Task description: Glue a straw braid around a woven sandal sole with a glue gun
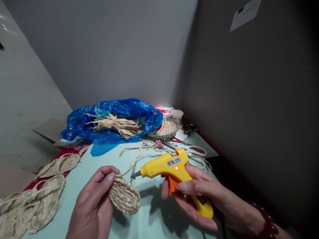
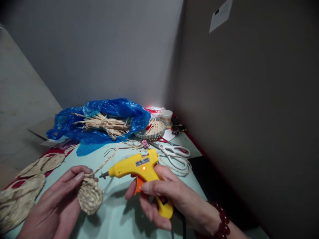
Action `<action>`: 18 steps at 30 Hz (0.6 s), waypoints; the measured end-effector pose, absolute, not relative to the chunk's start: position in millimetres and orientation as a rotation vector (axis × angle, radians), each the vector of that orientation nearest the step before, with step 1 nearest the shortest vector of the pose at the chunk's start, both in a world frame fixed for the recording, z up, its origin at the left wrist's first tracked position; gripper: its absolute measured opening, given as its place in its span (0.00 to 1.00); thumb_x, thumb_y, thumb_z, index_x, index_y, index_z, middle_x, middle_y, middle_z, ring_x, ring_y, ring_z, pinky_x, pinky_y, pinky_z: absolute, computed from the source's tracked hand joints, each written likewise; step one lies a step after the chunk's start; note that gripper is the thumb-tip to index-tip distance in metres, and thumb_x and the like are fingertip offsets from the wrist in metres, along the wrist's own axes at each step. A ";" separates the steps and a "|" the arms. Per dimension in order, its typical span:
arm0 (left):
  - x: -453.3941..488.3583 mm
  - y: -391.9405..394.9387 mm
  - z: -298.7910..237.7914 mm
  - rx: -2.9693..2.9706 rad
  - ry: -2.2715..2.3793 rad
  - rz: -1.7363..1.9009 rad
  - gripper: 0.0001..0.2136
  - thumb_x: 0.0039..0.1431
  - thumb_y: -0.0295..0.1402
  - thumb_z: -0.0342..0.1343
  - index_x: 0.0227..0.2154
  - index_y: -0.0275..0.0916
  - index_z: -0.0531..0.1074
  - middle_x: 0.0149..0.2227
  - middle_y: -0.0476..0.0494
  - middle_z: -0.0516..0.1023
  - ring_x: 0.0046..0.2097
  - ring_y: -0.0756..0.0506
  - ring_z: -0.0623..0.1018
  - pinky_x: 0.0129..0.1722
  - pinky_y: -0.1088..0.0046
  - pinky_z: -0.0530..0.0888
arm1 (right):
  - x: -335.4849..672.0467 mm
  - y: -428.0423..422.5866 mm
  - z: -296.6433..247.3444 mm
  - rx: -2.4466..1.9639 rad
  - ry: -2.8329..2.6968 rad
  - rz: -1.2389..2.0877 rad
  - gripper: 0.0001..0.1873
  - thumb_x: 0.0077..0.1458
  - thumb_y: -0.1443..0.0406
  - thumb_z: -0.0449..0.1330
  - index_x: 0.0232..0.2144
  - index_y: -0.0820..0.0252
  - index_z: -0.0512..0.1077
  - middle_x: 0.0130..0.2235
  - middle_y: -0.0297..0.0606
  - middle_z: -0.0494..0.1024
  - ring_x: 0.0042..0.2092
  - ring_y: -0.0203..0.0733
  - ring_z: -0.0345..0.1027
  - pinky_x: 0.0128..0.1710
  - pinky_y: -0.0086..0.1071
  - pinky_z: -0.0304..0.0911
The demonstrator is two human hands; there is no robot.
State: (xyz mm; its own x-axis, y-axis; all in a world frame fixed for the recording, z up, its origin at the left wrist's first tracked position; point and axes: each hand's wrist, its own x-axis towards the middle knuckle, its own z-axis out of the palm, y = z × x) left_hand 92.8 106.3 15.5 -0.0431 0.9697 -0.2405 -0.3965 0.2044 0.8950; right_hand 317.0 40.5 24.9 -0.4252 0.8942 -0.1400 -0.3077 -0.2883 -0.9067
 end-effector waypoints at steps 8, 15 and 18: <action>94.1 98.5 12.9 0.810 1.030 1.147 0.12 0.41 0.37 0.71 0.29 0.42 0.78 0.30 0.49 0.75 0.31 0.48 0.72 0.26 0.77 0.74 | 315.3 35.0 26.4 -0.952 -1.090 1.877 0.13 0.64 0.59 0.55 0.40 0.64 0.72 0.22 0.28 0.65 0.17 0.23 0.53 0.16 0.18 0.46; 98.8 89.0 22.2 0.742 1.096 1.135 0.10 0.42 0.38 0.70 0.29 0.44 0.77 0.30 0.49 0.73 0.28 0.49 0.70 0.25 0.78 0.73 | 316.3 30.2 34.3 -1.001 -1.040 1.883 0.16 0.63 0.54 0.58 0.38 0.63 0.72 0.24 0.27 0.64 0.17 0.23 0.53 0.17 0.19 0.48; 98.3 89.8 19.9 0.760 1.116 1.156 0.11 0.42 0.39 0.70 0.29 0.44 0.77 0.31 0.49 0.73 0.29 0.49 0.71 0.25 0.78 0.73 | 318.8 29.4 32.7 -0.974 -1.029 1.882 0.16 0.64 0.54 0.57 0.37 0.62 0.72 0.23 0.26 0.62 0.18 0.23 0.53 0.17 0.18 0.50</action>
